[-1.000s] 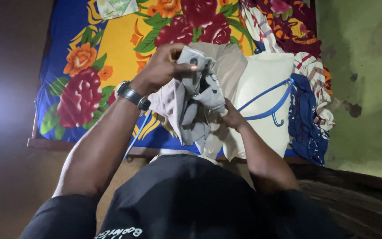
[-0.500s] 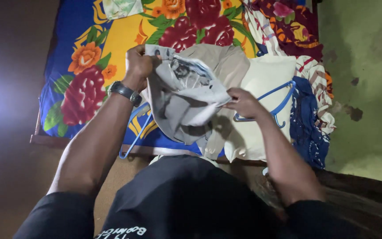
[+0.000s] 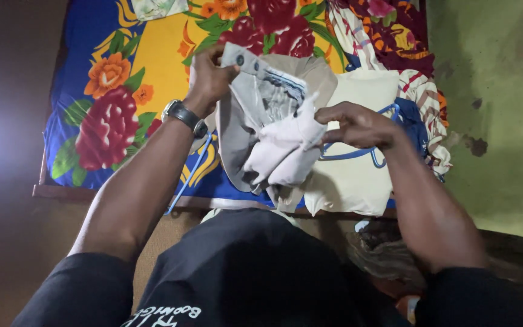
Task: Hanging a piece of clothing on a blue plastic hanger and placing it into a wooden wardrobe.
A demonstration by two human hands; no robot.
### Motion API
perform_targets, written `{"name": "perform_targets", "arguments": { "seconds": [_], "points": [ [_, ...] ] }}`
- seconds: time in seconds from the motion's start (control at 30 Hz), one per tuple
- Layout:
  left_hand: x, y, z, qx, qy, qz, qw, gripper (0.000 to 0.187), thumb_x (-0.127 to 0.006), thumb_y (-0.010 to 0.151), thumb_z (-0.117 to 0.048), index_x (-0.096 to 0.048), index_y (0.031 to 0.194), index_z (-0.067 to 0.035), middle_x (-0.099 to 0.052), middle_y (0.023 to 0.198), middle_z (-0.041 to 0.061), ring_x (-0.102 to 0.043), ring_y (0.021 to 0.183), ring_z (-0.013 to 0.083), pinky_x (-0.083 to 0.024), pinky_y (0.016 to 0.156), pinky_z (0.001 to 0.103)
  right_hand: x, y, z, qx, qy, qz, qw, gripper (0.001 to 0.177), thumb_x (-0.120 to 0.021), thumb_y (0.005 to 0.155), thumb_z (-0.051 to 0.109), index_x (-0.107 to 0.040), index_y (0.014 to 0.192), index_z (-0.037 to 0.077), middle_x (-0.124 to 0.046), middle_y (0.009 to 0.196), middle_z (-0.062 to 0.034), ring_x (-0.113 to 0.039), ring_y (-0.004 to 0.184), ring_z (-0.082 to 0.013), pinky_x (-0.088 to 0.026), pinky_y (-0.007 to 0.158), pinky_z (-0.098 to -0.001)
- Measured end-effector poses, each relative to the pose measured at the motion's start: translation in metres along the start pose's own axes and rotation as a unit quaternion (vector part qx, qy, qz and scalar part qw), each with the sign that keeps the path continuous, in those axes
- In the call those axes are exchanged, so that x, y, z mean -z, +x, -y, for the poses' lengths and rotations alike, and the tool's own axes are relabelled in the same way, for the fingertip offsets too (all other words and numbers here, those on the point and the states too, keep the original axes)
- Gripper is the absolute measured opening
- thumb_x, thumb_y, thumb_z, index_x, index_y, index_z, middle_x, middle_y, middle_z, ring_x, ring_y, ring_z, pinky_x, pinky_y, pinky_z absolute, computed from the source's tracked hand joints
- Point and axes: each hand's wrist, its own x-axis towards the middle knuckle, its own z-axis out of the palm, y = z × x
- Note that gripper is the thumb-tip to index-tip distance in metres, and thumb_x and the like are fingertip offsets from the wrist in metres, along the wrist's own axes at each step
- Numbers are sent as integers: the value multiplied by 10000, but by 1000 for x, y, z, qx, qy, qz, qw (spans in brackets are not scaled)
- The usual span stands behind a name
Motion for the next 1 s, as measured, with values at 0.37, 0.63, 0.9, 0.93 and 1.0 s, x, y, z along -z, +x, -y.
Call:
{"name": "perform_targets", "arguments": {
  "seconds": [0.37,0.63,0.9,0.93,1.0],
  "points": [
    [-28,4,27,-60,6,50,997,331,-782,840,32,-700,1161,29,-733,1046,76,-671,947,141,-562,867,302,-3,9,-17,129,140,91,977,508,-599,760,-178,-675,1198,67,-680,1236,-102,-662,1192,-264,-564,1012,-446],
    [-20,1,34,-52,-12,59,997,387,-779,841,-8,-675,1214,3,-747,1082,48,-696,971,134,-580,870,293,-26,26,37,183,-85,-70,977,416,-619,683,-155,-672,1076,-29,-706,1065,-162,-665,1091,-315,-526,959,-437],
    [-7,-11,57,-47,115,-2,992,390,-859,783,-36,-726,1148,8,-682,921,86,-603,869,175,-532,805,341,-31,47,-69,67,18,-177,982,290,-609,863,-34,-713,1132,-61,-728,1115,-189,-672,1042,-225,-536,902,-329],
    [-6,-11,63,-46,116,-1,992,390,-859,783,-36,-726,1148,8,-682,921,86,-603,869,175,-532,805,341,-31,57,-88,66,20,-178,982,290,-609,863,-34,-713,1132,-61,-728,1115,-189,-672,1042,-225,-536,902,-329],
    [-6,-16,77,-23,45,15,999,398,-822,796,-38,-687,1168,2,-729,982,30,-677,911,132,-568,817,309,-34,71,-127,-76,204,-177,960,189,-631,973,16,-722,1120,-61,-678,987,-159,-570,889,-211,-444,763,-367]
  ]
}}
